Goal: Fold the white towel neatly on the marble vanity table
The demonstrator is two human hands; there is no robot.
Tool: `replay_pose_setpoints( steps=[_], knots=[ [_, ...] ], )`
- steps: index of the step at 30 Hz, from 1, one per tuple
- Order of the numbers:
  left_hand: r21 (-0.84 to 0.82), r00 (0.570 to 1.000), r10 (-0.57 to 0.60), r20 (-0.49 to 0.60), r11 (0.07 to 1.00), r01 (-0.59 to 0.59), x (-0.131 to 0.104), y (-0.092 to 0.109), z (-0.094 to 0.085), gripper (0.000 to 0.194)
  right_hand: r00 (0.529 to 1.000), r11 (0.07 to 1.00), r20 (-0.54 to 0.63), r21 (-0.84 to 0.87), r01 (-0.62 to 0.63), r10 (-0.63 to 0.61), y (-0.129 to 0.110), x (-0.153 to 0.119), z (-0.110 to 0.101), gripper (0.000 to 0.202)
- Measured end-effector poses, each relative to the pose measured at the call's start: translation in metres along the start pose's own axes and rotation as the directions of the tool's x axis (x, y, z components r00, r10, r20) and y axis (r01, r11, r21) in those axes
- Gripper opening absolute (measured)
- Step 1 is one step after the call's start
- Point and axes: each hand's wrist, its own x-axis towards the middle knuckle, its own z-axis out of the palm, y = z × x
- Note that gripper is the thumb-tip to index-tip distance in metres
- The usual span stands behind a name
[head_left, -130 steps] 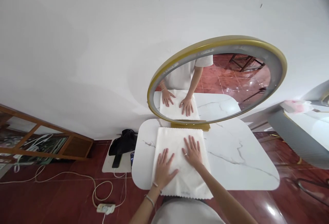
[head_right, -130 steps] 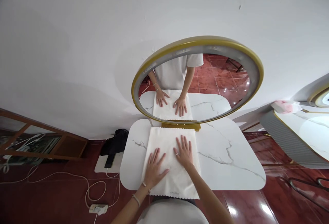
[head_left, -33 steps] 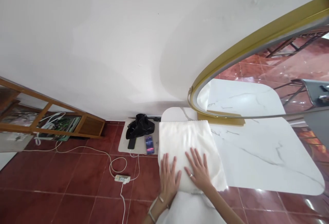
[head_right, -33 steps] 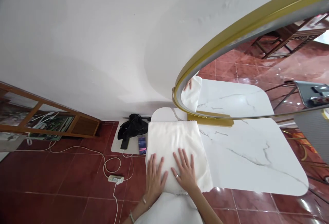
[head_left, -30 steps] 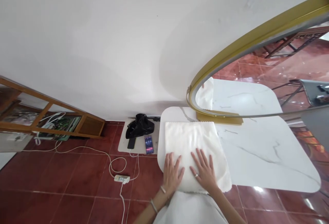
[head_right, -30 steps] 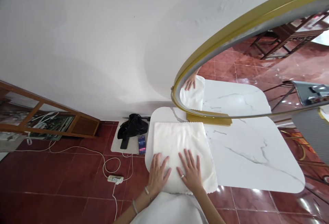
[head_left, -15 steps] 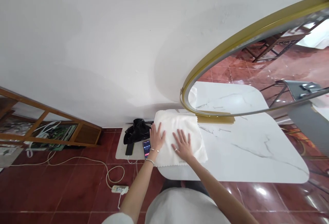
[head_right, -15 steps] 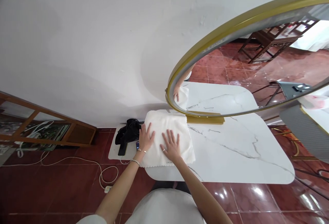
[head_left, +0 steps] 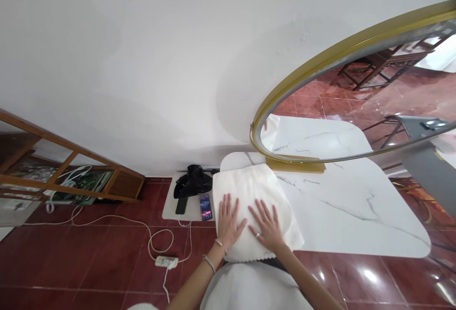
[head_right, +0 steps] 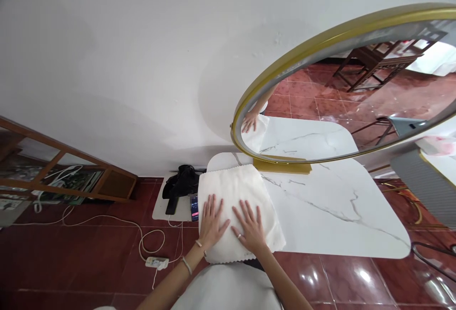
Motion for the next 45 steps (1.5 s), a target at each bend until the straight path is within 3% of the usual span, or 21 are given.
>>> replay_pose_setpoints(
  steps=[3, 8, 12, 16, 25, 29, 35, 41, 45],
  knots=[
    [-0.058, 0.999, 0.045, 0.024, 0.997, -0.043, 0.01, 0.031, 0.008, 0.072, 0.994, 0.994, -0.027, -0.045, -0.104, 0.103, 0.023, -0.023, -0.002, 0.065],
    [-0.179, 0.985, 0.17, 0.035, 0.971, -0.161, 0.047, 0.08, 0.027, 0.069, 0.963, 0.96, -0.081, -0.095, -0.262, 0.255, 0.064, -0.051, -0.004, 0.064],
    [-0.223, 0.982, 0.186, 0.017, 0.958, -0.178, 0.06, 0.095, 0.035, 0.066, 0.941, 0.936, -0.097, -0.108, -0.335, 0.325, 0.077, -0.057, -0.002, 0.062],
    [-0.202, 0.988, 0.155, 0.006, 0.968, -0.15, 0.058, 0.081, 0.031, 0.062, 0.946, 0.943, -0.11, -0.105, -0.317, 0.306, 0.067, -0.044, 0.003, 0.062],
    [-0.021, 0.998, -0.007, -0.064, 1.0, 0.006, 0.04, 0.008, 0.006, 0.06, 0.99, 0.992, -0.06, -0.018, -0.128, 0.127, 0.017, 0.022, 0.016, 0.06],
    [0.034, 0.995, -0.056, -0.081, 0.998, 0.059, 0.033, 0.005, 0.005, 0.058, 0.993, 0.995, -0.071, 0.022, -0.095, 0.096, 0.007, 0.032, 0.016, 0.058],
    [0.024, 0.979, -0.147, -0.138, 0.988, 0.152, 0.028, 0.052, 0.025, 0.059, 0.994, 0.999, -0.099, 0.01, -0.041, 0.042, 0.035, 0.009, 0.008, 0.056],
    [-0.073, 0.987, -0.125, -0.1, 0.99, 0.118, 0.036, 0.127, 0.048, 0.062, 0.993, 0.997, -0.096, -0.019, -0.07, 0.068, 0.103, -0.04, -0.005, 0.054],
    [-0.2, 0.995, -0.097, -0.028, 0.976, 0.089, 0.056, 0.174, 0.06, 0.055, 0.983, 0.987, -0.1, -0.035, -0.155, 0.151, 0.145, -0.074, -0.014, 0.052]
  ],
)
